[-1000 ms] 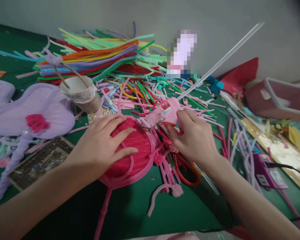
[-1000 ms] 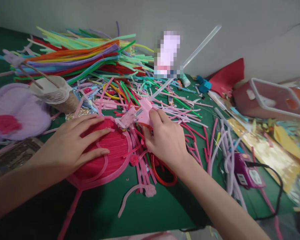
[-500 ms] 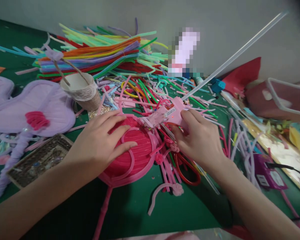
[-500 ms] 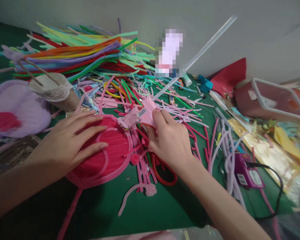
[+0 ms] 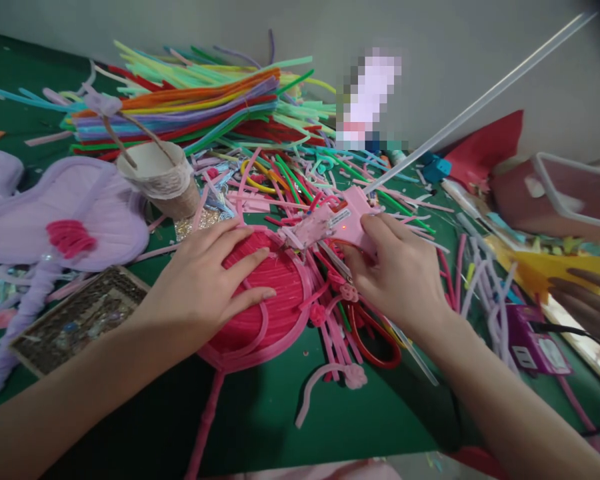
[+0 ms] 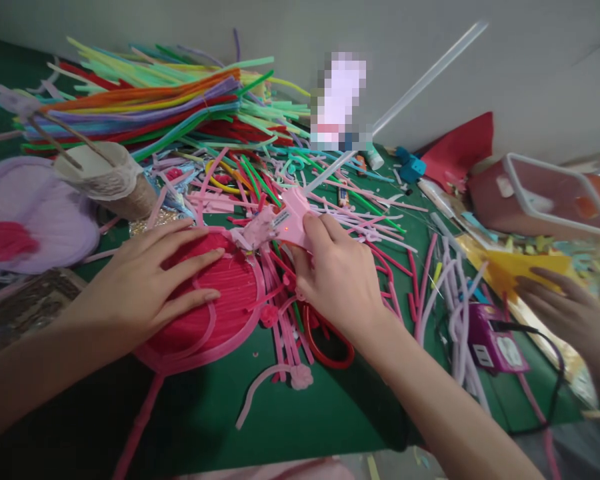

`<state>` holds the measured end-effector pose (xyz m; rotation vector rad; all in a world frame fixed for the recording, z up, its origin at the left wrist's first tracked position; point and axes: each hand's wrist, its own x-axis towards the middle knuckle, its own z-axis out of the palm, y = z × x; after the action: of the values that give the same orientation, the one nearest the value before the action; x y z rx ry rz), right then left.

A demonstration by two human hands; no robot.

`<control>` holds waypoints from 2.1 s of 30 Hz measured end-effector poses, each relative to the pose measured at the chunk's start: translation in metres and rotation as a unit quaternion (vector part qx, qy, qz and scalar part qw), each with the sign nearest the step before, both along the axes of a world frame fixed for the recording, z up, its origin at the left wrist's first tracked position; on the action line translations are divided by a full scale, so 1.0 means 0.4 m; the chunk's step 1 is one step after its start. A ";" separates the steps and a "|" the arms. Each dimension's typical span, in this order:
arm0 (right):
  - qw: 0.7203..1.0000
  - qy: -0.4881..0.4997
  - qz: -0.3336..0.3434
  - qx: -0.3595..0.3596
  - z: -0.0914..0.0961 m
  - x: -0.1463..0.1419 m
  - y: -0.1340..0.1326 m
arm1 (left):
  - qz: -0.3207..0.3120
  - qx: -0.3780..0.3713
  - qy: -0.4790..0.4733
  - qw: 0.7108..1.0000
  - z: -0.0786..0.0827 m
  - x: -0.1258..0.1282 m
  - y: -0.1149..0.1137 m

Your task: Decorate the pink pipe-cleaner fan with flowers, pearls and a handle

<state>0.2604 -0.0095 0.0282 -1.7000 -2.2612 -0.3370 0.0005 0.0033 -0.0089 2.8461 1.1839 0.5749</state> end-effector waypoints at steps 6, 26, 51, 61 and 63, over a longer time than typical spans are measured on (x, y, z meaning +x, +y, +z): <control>1.000 -0.005 -0.013 -0.014 0.003 -0.001 -0.001 | 0.017 -0.001 -0.062 0.998 0.022 -0.007 0.000; 0.997 0.049 -0.033 -0.050 0.010 0.002 0.001 | 0.039 0.013 -0.110 0.993 0.061 -0.011 -0.007; 0.962 0.268 -0.053 0.028 0.026 0.015 -0.019 | 0.217 -0.486 -0.504 0.681 0.107 0.066 0.019; 0.981 0.190 -0.026 0.040 -0.010 0.006 -0.029 | 0.227 -0.478 -0.501 0.685 0.105 0.076 0.006; 0.982 0.184 -0.030 0.029 -0.011 0.007 -0.031 | 0.225 -0.478 -0.496 0.689 0.106 0.075 0.005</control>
<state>0.2633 -0.0220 0.0238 -1.6457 -1.9191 -0.0878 0.0307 0.0055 0.0336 1.0456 1.2863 0.9277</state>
